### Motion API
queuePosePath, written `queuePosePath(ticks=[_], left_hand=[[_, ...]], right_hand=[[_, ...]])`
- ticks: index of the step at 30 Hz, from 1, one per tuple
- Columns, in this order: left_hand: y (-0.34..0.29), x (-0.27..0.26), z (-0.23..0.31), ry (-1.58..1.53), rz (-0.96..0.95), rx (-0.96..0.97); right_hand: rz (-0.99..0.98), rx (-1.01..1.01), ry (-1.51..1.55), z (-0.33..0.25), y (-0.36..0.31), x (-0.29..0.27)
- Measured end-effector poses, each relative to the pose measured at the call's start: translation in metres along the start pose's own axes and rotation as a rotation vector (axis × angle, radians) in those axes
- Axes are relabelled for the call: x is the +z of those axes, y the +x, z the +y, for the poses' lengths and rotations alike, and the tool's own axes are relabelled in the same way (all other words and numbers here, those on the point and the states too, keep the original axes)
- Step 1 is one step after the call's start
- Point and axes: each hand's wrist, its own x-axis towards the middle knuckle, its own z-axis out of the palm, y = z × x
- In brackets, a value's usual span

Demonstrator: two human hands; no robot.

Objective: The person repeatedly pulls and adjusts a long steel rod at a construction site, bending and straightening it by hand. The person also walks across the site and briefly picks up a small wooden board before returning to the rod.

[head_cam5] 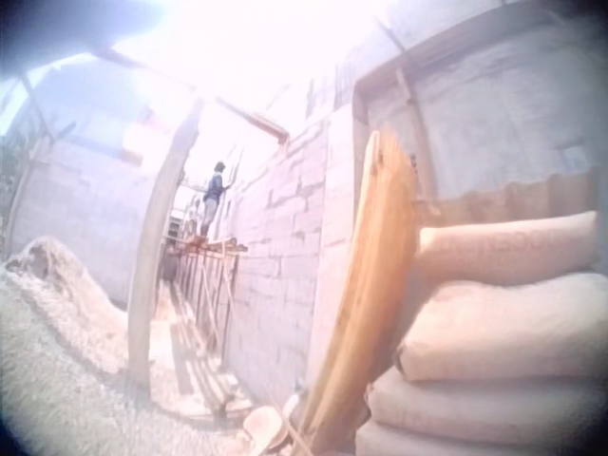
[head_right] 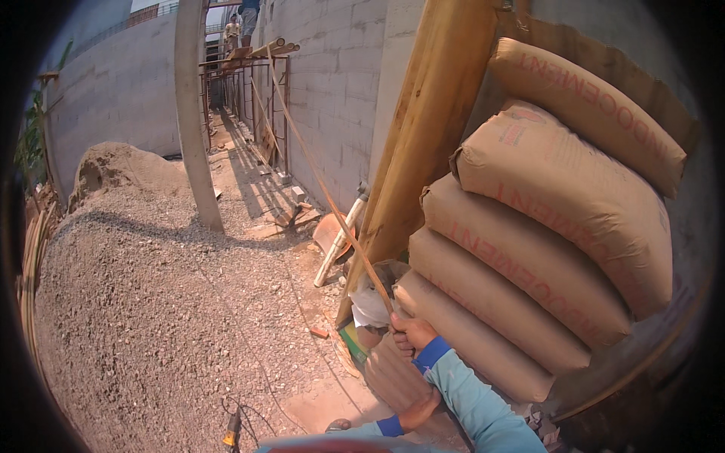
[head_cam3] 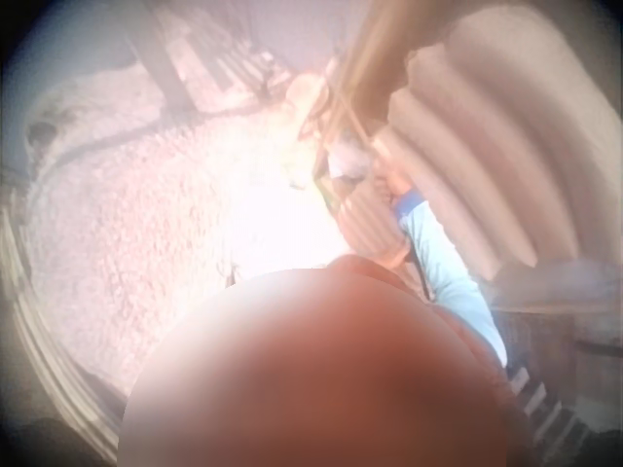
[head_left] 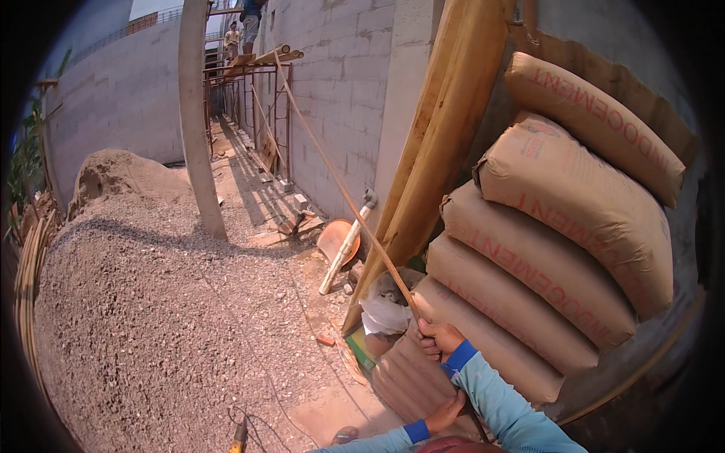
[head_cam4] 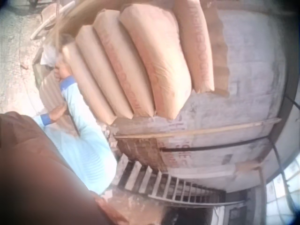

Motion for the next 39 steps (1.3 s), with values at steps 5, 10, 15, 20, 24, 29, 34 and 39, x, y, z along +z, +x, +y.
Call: queuePosePath(ticks=[5, 10, 15, 20, 24, 29, 34, 39], left_hand=[[-0.01, 0.006, -0.003, -0.361, 0.092, -0.105], [-0.013, 0.017, 0.008, -0.434, 0.194, -0.138], [-0.009, 0.032, 0.02, -0.365, 0.272, -0.086], [0.0, 0.029, 0.027, -0.363, 0.331, -0.135], [0.006, 0.023, 0.035, -0.376, 0.355, -0.132], [0.025, 0.013, 0.045, -0.393, 0.337, -0.131], [0.039, 0.004, 0.043, -0.397, 0.35, -0.119], [0.041, -0.003, 0.047, -0.379, 0.364, -0.113]], right_hand=[[0.001, -0.259, -0.11, 0.038, 0.011, -0.029], [0.073, -0.374, -0.39, 0.133, -0.109, -0.129], [0.218, 0.061, -0.383, 0.3, -0.22, -0.184], [0.585, 0.071, -0.635, 0.407, -0.227, -0.186], [0.743, 0.083, -0.733, 0.45, -0.228, -0.184], [0.931, 0.126, -0.69, 0.47, -0.211, -0.197], [1.054, 0.053, -0.951, 0.479, -0.191, -0.212], [0.923, 0.214, -0.896, 0.452, -0.188, -0.194]])
